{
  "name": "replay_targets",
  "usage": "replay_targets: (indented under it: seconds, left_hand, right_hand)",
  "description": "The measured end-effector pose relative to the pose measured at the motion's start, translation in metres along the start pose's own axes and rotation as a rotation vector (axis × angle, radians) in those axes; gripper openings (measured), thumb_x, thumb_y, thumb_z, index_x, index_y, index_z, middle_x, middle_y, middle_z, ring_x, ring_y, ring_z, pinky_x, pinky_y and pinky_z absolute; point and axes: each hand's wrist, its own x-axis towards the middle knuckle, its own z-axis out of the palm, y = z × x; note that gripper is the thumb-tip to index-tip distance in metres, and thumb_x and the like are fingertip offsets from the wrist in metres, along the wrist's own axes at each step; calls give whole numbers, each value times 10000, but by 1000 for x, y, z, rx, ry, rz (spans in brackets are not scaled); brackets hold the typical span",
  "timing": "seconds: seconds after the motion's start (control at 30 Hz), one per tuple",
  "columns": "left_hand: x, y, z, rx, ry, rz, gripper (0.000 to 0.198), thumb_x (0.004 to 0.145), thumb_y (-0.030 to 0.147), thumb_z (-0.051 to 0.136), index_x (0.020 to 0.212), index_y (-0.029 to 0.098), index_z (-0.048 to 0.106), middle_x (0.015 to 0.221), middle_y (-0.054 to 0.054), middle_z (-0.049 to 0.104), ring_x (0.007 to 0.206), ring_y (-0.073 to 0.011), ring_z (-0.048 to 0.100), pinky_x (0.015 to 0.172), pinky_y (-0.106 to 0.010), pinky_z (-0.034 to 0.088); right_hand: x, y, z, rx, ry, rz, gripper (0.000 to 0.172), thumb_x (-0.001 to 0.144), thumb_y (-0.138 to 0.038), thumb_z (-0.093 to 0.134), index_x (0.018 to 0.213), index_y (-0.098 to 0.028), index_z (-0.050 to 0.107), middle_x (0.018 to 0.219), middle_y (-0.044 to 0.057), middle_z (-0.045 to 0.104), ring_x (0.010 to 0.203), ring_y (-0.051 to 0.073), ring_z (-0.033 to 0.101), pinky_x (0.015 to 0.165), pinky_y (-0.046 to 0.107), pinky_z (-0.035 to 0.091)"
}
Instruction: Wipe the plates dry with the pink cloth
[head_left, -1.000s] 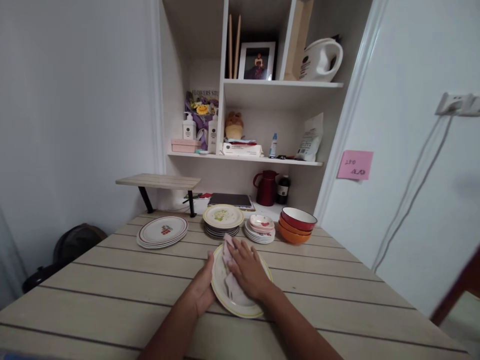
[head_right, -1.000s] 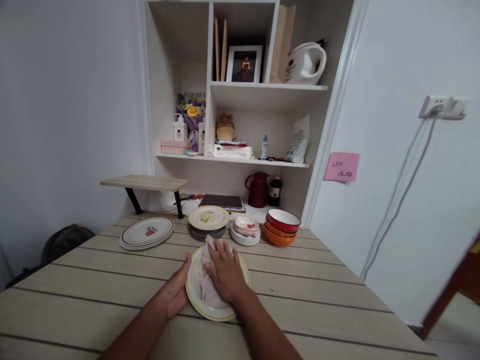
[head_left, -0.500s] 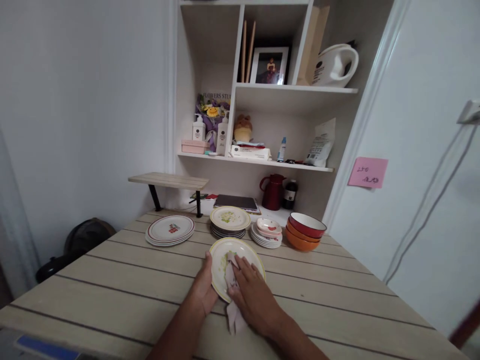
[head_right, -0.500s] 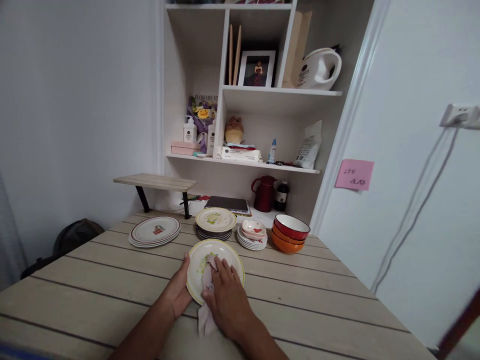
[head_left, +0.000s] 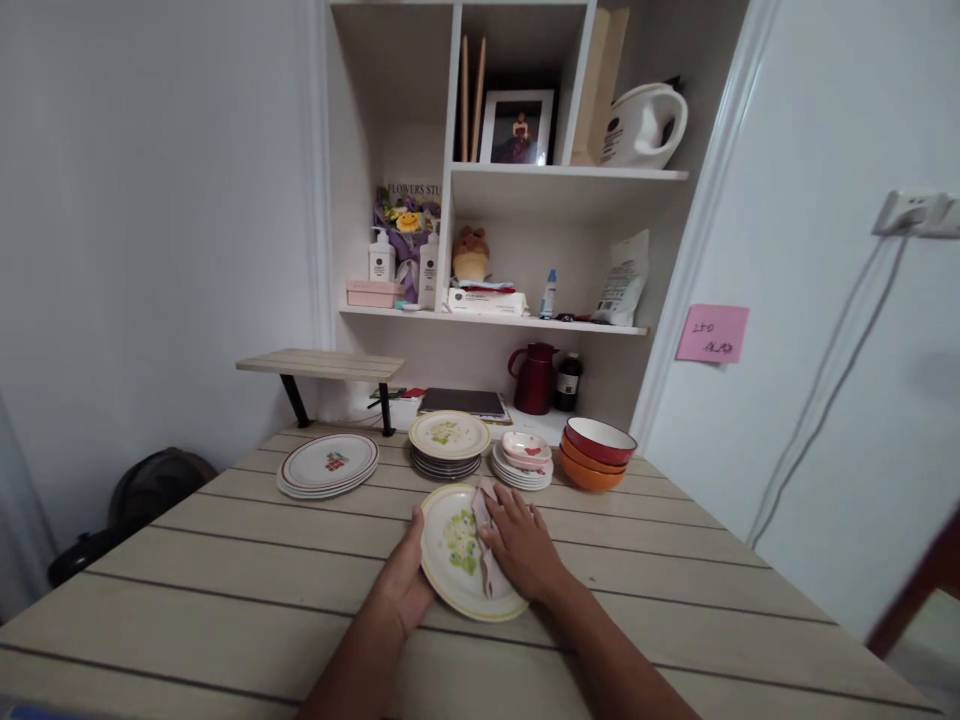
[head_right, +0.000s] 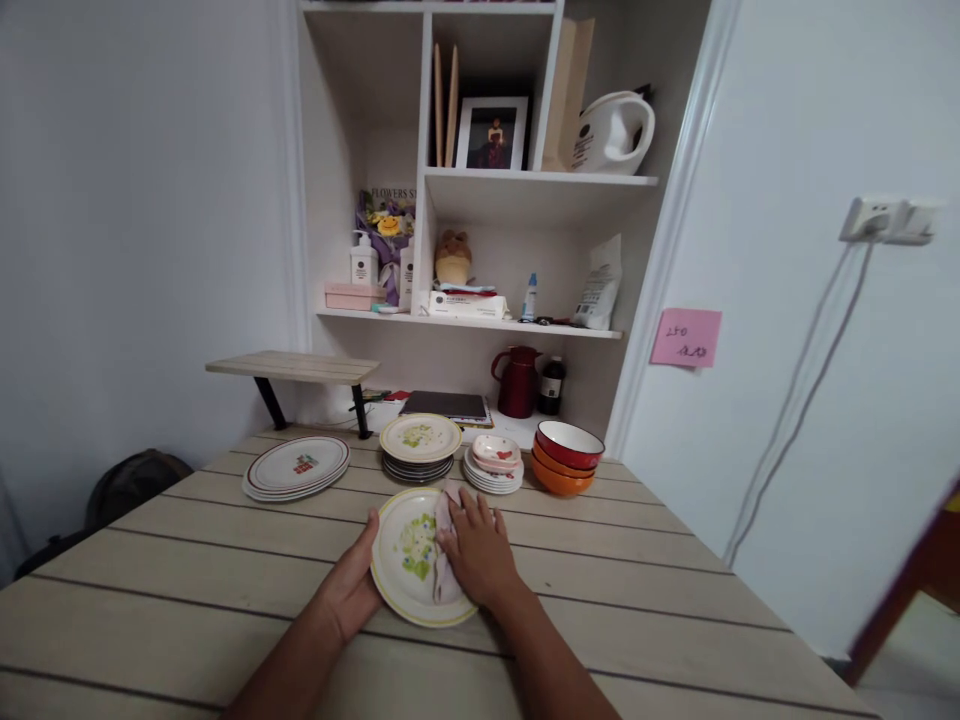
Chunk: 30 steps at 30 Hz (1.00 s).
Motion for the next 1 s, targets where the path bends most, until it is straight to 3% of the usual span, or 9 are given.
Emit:
replay_targets:
  seconds: [0.17, 0.3, 0.5, 0.6, 0.67, 0.73, 0.8, 0.87, 1.0]
  left_hand:
    - [-2, 3, -5, -30, 50, 33, 613, 941, 479, 441, 1436, 117, 432, 1296, -175, 638, 1300, -288, 517, 1163, -451, 262]
    - [-1, 5, -6, -33, 87, 44, 638, 943, 466, 444, 1446, 78, 400, 1273, -194, 648, 1293, -283, 525, 1160, -436, 273]
    - [-1, 5, -6, -56, 108, 53, 649, 957, 476, 386, 1479, 93, 342, 1260, -191, 658, 1244, -281, 571, 1141, -439, 314]
    - [-1, 5, -6, -79, 104, 62, 662, 959, 469, 385, 1494, 89, 300, 1272, -195, 648, 1243, -285, 571, 1126, -445, 342]
    - [-1, 4, -7, -96, 106, 71, 663, 957, 461, 400, 1501, 100, 285, 1290, -192, 637, 1250, -286, 564, 1119, -448, 354]
    - [0, 4, -7, -110, 113, 83, 656, 954, 452, 416, 1501, 111, 292, 1306, -189, 628, 1251, -287, 564, 1117, -444, 357]
    - [0, 4, -8, -119, 123, 95, 631, 958, 437, 419, 1496, 126, 312, 1313, -180, 626, 1240, -282, 574, 1118, -439, 357]
    - [0, 5, -8, -122, 133, 100, 612, 964, 427, 412, 1494, 136, 318, 1311, -173, 629, 1226, -281, 585, 1113, -449, 363]
    - [1, 6, -8, -125, 158, 111, 620, 969, 422, 404, 1500, 122, 298, 1290, -183, 640, 1195, -289, 607, 1098, -470, 380]
  right_hand:
    - [-12, 7, -1, 534, -39, -124, 654, 925, -657, 296, 1388, -258, 528, 1582, 56, 325, 1479, 282, 211, 1196, 506, 147]
    - [-6, 9, -14, 981, 5, 27, 723, 872, -723, 353, 1400, -252, 497, 1492, 85, 470, 1350, 273, 448, 1126, 469, 327]
    - [-4, 25, -34, 777, 275, 79, 554, 759, -636, 586, 1104, -210, 667, 1248, 137, 604, 1148, 325, 546, 1031, 517, 387]
    - [-14, 25, -44, 719, 91, -46, 509, 707, -556, 680, 1078, -208, 661, 1181, 111, 602, 1046, 280, 579, 951, 460, 456]
    - [-21, 21, -45, 560, -118, -182, 649, 601, -496, 784, 1171, -231, 621, 1304, 102, 521, 1176, 291, 513, 1003, 447, 426]
    - [-25, 14, -40, 378, -230, -260, 792, 522, -448, 839, 1243, -256, 575, 1447, 100, 389, 1332, 314, 374, 1084, 456, 346]
    - [-26, 8, -33, 290, -212, -277, 757, 508, -401, 855, 1204, -258, 596, 1489, 95, 346, 1390, 318, 301, 1115, 449, 303]
    - [-25, 3, -28, 296, -197, -300, 624, 540, -348, 849, 1120, -254, 638, 1479, 88, 386, 1392, 302, 321, 1117, 430, 307]
    - [-25, -1, -33, 393, -237, -331, 417, 700, -283, 753, 1109, -266, 674, 1525, 73, 392, 1432, 253, 307, 1146, 419, 279]
